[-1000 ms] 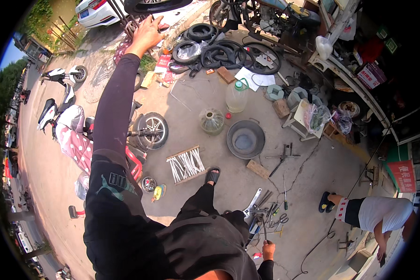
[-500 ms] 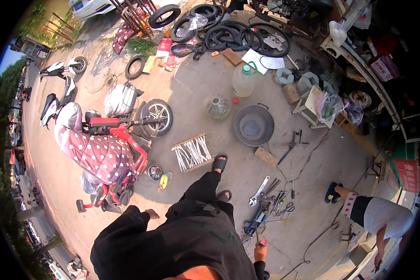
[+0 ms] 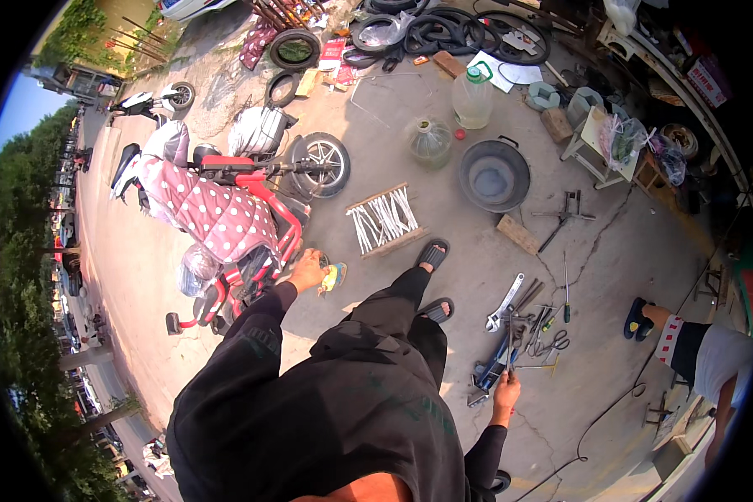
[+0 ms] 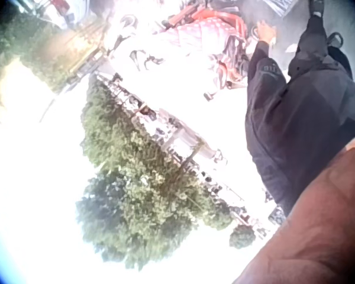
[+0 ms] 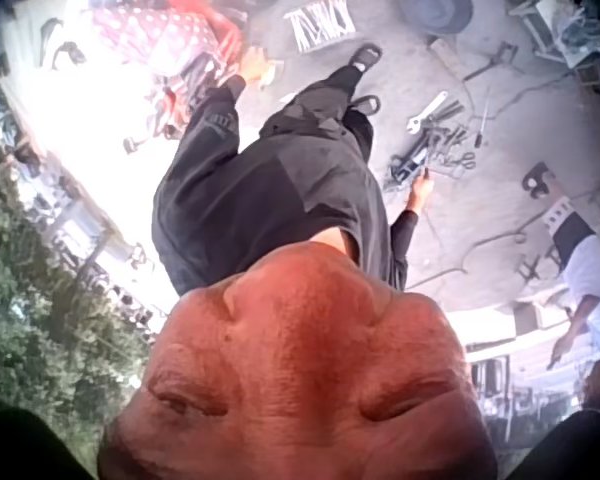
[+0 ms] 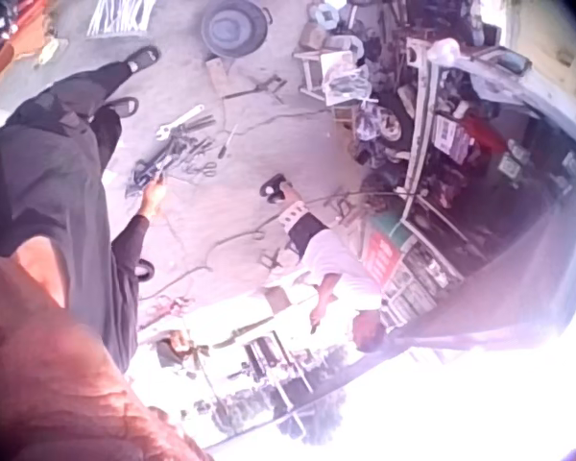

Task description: The person removes a tire from a scooter, places a new tire onto the wheel rim, and uses a tire iron to seat the tire bead. The person then inflates the tire using an air hose and pressure gauge.

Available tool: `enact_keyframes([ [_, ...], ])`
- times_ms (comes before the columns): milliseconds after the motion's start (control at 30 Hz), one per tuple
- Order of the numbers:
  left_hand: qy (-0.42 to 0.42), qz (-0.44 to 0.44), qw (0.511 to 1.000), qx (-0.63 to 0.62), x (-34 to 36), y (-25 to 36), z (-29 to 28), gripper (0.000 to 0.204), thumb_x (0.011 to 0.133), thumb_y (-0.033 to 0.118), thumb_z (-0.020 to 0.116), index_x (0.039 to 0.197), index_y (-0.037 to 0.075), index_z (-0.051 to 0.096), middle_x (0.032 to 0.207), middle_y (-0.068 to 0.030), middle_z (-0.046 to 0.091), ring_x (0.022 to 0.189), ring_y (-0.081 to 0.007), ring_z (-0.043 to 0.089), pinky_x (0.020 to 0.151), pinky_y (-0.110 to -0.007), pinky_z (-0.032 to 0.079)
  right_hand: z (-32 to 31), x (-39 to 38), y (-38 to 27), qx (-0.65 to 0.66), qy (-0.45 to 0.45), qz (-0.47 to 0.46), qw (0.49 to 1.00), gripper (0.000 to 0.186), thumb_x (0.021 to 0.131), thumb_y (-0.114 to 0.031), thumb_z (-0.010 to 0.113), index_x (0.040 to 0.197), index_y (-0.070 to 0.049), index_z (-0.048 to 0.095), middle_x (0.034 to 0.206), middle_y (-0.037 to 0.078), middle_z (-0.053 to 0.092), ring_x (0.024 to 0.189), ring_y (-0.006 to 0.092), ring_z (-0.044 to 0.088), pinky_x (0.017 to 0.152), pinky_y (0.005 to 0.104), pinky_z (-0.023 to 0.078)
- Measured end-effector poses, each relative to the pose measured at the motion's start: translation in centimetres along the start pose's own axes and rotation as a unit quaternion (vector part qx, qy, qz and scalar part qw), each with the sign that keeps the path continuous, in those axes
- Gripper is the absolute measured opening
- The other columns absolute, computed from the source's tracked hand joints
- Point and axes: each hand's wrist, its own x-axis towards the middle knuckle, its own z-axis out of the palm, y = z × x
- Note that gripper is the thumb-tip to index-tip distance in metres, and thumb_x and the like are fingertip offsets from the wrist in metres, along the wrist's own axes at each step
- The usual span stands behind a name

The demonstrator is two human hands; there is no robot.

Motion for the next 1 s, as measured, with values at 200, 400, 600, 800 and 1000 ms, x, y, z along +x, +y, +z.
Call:
enact_keyframes([
  [200, -0.114, -0.056, 0.990, 0.063, -4.9, -10.8, 5.5, 0.068, 0.085, 0.043, 0.063, 0.131, -0.005, 0.049, 0.137, -0.0234, 0.047, 0.128, -0.0403, 0.045, 0.108, -0.043, 0.039, 9.9, -7.5, 17.0, -0.007, -0.060, 0.098, 0.993, 0.030, 0.092, -0.026, 0.060, 0.093, 0.002, 0.068, 0.076, 0.020, 0.069, 0.068, 0.0358, 0.066, 0.062, 0.0449, 0.050],
  [400, -0.028, 0.020, 0.998, 0.057, 1.6, -4.7, -0.5, 0.064, 0.084, 0.043, 0.065, 0.126, -0.004, 0.055, 0.127, -0.0238, 0.056, 0.124, -0.0390, 0.049, 0.106, -0.042, 0.040, 10.4, -13.7, 18.3, 0.150, -0.116, 0.448, 0.874, 0.025, 0.092, -0.026, 0.054, 0.074, -0.008, 0.056, 0.053, 0.004, 0.046, 0.041, 0.0203, 0.046, 0.039, 0.0365, 0.035],
  [600, -0.200, 0.084, 0.947, -0.236, 15.2, 1.8, -2.8, 0.051, 0.092, 0.044, 0.063, 0.122, 0.004, 0.059, 0.111, -0.0078, 0.065, 0.107, -0.0207, 0.060, 0.094, -0.037, 0.043, 9.6, -20.1, 10.0, 0.232, 0.066, 0.393, 0.888, 0.041, 0.092, -0.030, 0.061, 0.116, 0.003, 0.067, 0.084, 0.014, 0.071, 0.074, 0.0238, 0.068, 0.067, 0.0382, 0.054],
  [800, -0.506, 0.070, 0.782, -0.357, 8.9, 27.7, -3.5, 0.087, 0.090, 0.075, 0.039, 0.150, 0.012, 0.033, 0.154, -0.0134, 0.034, 0.144, -0.0260, 0.028, 0.115, -0.051, 0.017, 12.6, -27.0, 3.7, 0.242, 0.200, 0.432, 0.845, 0.036, 0.092, -0.032, 0.060, 0.107, 0.000, 0.068, 0.086, 0.020, 0.069, 0.085, 0.0320, 0.067, 0.079, 0.0401, 0.049],
  [1000, -0.806, -0.008, 0.431, -0.406, -18.2, 42.1, -3.3, 0.097, 0.083, 0.078, 0.046, 0.150, 0.008, 0.033, 0.157, -0.0209, 0.024, 0.148, -0.0342, 0.019, 0.116, -0.059, 0.018, 23.2, -36.7, -0.9, 0.327, 0.138, 0.546, 0.759, 0.040, 0.090, -0.036, 0.061, 0.114, -0.005, 0.069, 0.107, 0.023, 0.069, 0.106, 0.0370, 0.065, 0.093, 0.0433, 0.049],
])
